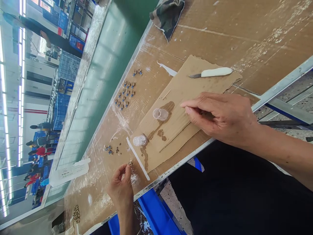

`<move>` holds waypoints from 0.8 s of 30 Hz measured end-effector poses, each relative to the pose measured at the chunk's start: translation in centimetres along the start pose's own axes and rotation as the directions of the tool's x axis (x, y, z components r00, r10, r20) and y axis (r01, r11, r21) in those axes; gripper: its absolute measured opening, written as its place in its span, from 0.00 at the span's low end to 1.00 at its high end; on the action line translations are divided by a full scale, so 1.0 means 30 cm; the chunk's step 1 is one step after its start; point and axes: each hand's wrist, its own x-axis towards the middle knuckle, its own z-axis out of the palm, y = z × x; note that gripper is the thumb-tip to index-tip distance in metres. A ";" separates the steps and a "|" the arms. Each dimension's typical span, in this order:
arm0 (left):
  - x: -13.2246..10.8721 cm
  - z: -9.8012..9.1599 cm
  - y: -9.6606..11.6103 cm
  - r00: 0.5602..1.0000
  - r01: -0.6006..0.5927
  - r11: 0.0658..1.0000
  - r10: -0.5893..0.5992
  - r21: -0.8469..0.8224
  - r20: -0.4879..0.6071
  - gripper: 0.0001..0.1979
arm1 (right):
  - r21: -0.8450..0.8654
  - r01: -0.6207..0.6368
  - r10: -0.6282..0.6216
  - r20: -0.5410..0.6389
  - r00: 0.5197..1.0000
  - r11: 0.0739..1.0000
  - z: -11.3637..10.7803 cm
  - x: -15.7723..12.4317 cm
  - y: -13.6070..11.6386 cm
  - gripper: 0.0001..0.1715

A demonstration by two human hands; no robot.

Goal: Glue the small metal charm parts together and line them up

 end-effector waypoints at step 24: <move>-0.234 -0.021 0.022 0.947 -0.281 0.828 0.157 -0.484 -0.281 0.09 | 0.320 0.404 -0.372 -0.158 0.915 0.857 0.003 -0.043 -0.106 0.13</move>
